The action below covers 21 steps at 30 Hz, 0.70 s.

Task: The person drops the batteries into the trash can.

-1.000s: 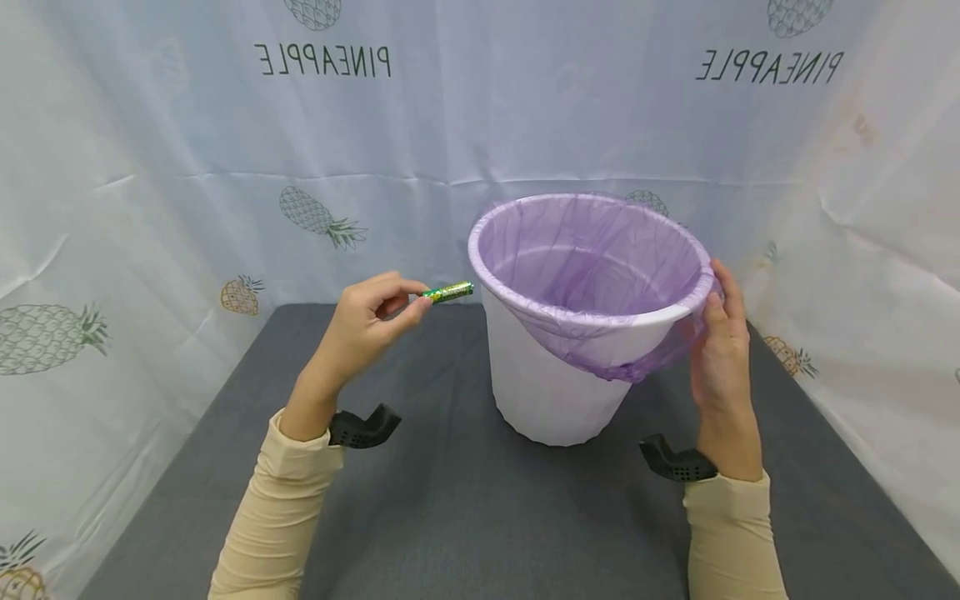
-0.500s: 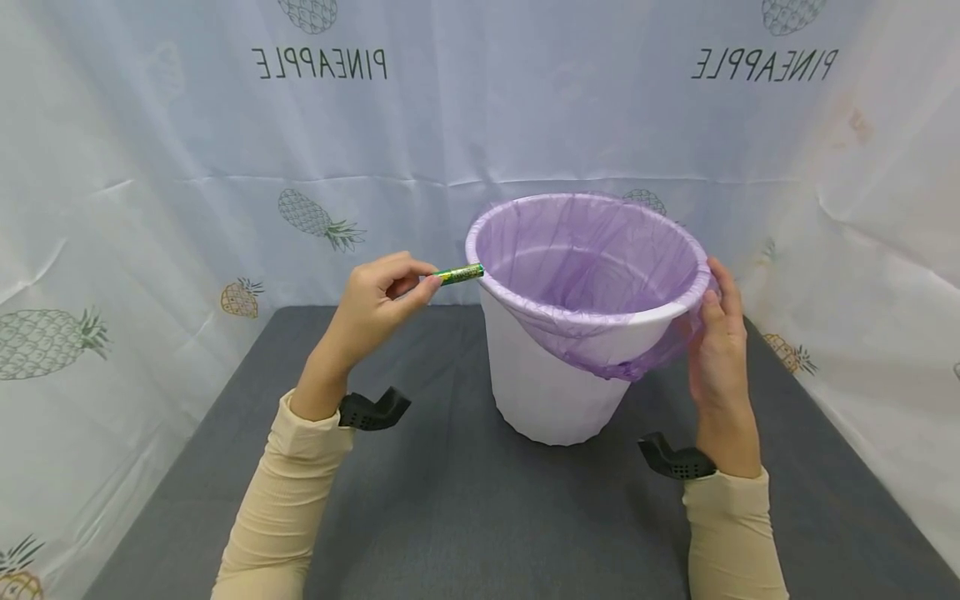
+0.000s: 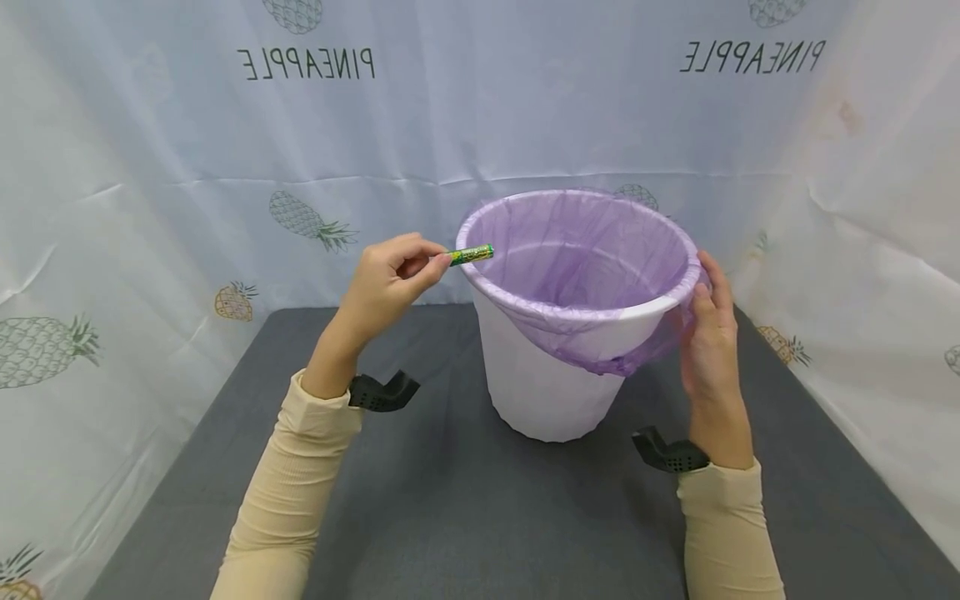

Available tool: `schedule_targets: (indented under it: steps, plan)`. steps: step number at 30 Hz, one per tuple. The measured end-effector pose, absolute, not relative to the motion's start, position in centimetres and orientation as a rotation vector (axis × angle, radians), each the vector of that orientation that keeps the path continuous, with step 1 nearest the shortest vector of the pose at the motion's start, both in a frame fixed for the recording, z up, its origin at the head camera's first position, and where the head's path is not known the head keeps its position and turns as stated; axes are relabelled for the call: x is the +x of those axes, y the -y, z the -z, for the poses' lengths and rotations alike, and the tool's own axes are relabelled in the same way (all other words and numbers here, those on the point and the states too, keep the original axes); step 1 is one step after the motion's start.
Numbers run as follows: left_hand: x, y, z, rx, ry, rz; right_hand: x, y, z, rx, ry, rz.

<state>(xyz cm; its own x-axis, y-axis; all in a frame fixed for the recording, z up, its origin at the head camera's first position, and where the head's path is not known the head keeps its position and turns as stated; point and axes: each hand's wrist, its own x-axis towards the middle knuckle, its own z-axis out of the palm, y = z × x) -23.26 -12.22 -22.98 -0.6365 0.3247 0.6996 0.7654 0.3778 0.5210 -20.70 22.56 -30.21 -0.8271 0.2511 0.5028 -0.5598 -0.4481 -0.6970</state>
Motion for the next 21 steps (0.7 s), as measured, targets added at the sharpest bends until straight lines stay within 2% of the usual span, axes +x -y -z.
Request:
schedule_targets:
  steps: [21]
  plan:
    - [-25.4,10.5,23.2,-0.951,2.178,1.239,-20.6,-22.8,30.2,0.467,1.353,-2.232]
